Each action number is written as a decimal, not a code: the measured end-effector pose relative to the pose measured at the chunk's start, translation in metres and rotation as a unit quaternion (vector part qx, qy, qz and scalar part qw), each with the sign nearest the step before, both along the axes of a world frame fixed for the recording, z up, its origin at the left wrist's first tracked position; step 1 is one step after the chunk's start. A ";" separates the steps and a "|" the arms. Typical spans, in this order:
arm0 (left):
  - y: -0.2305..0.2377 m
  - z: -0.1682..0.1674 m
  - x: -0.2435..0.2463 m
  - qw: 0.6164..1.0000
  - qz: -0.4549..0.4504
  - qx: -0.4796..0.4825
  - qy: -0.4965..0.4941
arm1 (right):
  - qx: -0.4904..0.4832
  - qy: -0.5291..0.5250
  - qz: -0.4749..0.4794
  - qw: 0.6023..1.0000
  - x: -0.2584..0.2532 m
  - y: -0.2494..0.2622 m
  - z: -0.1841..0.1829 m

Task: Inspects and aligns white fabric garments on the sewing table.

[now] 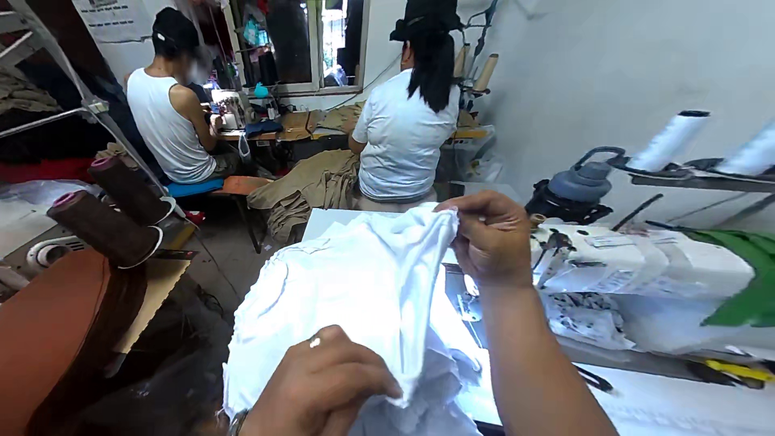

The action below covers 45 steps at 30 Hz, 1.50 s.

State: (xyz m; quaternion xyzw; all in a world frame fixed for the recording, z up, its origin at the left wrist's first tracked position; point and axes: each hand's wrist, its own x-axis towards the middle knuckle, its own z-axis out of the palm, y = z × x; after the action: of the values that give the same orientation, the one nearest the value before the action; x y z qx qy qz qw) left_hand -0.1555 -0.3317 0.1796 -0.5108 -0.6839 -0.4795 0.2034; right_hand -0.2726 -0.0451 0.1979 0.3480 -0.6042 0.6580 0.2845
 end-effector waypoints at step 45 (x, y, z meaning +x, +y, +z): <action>0.048 -0.022 -0.047 0.964 0.209 0.092 -0.139 | 0.127 -0.209 0.239 0.940 0.005 -0.046 -0.030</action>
State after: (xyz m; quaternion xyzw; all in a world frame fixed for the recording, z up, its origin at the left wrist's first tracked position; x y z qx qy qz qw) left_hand -0.2029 -0.2838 0.1576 -0.2640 -0.7497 -0.5536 0.2484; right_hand -0.2679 -0.0906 0.1675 0.3699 -0.6277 0.6823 -0.0603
